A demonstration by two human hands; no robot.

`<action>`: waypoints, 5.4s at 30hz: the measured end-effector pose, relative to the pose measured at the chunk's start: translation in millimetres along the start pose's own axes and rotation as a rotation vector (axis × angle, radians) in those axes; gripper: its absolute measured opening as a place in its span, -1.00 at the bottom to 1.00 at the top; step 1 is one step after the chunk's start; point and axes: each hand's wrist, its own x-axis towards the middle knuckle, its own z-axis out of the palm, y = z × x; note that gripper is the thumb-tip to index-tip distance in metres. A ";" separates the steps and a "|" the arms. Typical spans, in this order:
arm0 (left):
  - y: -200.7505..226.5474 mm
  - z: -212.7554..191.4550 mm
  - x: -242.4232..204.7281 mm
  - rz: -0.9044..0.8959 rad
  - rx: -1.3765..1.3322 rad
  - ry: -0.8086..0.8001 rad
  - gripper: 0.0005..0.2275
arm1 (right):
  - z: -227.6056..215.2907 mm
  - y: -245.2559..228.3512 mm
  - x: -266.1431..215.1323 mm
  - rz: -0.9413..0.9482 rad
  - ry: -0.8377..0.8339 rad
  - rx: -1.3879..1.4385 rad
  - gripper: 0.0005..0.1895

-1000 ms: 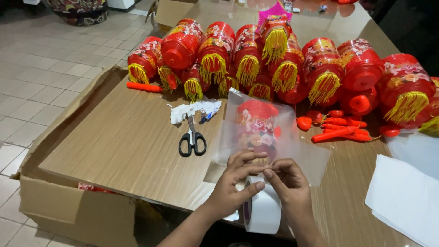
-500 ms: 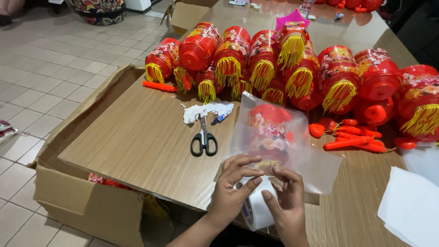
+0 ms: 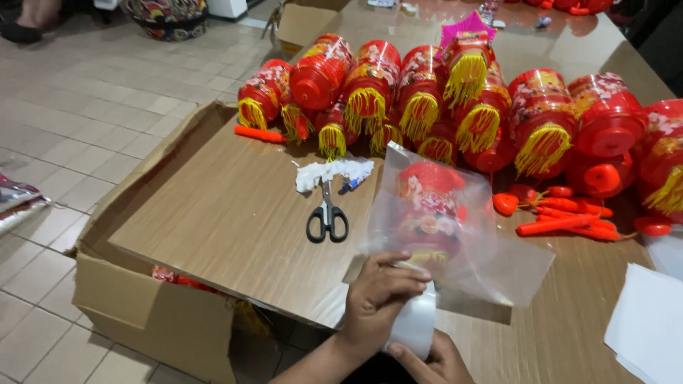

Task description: The person wipes a red decorative lantern with a white cloth, places it into a clear plastic bag, and seals the bag using clear tape and scissors. The person then attaches a small white label to the sealed bag.

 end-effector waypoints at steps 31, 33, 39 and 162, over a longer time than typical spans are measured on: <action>19.3 -59.3 -3.0 0.197 0.446 0.272 -0.91 | 53.9 -59.0 32.9 -0.206 -0.366 -0.030 -0.49; 16.2 -74.4 -2.0 0.224 0.482 0.318 -0.89 | 56.3 -83.7 38.8 -0.271 -0.372 -0.057 -0.46; 17.7 -120.7 -7.6 0.250 0.649 0.461 -0.86 | 66.3 -111.8 87.0 -0.360 -0.269 -0.346 -0.62; 54.8 -105.5 2.6 -0.877 0.322 -0.158 -0.36 | -191.8 -88.8 -23.3 0.287 0.598 -0.341 -0.61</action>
